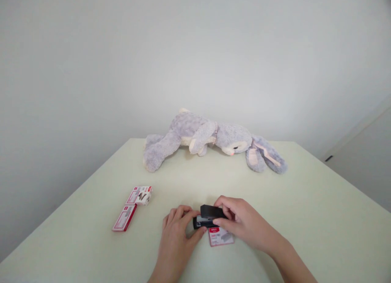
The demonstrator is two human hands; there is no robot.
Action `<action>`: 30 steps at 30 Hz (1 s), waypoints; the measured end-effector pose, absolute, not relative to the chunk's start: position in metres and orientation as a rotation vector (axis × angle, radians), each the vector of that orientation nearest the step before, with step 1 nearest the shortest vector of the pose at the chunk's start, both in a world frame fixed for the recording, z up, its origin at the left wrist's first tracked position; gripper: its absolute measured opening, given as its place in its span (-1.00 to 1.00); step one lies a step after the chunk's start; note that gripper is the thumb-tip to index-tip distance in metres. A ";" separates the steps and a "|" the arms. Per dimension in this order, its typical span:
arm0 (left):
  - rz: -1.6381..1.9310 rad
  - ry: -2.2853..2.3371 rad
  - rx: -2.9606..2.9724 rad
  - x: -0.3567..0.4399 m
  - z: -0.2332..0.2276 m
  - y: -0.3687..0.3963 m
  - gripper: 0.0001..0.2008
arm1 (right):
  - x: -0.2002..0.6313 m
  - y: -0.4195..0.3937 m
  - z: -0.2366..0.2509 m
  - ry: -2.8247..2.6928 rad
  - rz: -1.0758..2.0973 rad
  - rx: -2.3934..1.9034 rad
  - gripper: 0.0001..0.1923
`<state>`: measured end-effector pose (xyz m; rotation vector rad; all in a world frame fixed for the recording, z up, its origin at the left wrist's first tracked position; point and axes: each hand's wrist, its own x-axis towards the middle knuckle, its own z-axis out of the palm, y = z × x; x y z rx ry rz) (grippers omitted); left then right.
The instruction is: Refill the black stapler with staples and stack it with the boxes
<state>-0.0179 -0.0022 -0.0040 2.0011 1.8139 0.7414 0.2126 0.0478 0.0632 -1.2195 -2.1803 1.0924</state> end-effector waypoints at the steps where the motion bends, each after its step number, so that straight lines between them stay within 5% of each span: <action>1: 0.741 1.818 2.007 -0.018 -0.005 -0.003 -0.73 | 0.209 0.048 0.062 -2.207 1.051 -1.241 -0.89; 10: 0.866 1.540 2.197 -0.003 0.011 -0.017 -0.42 | 0.209 0.055 0.032 -1.999 0.895 -1.455 -0.81; 15: 0.604 0.959 2.350 0.017 0.030 -0.018 -0.21 | 0.229 0.063 0.015 -1.774 1.072 -1.378 -0.51; 24: 0.540 1.626 2.063 -0.030 0.022 -0.013 -0.47 | 0.237 0.036 0.003 -1.572 1.177 -1.394 -0.34; 30: 0.415 1.510 1.956 -0.065 0.027 -0.024 -0.18 | 0.227 0.023 0.003 -1.507 1.196 -1.401 -0.32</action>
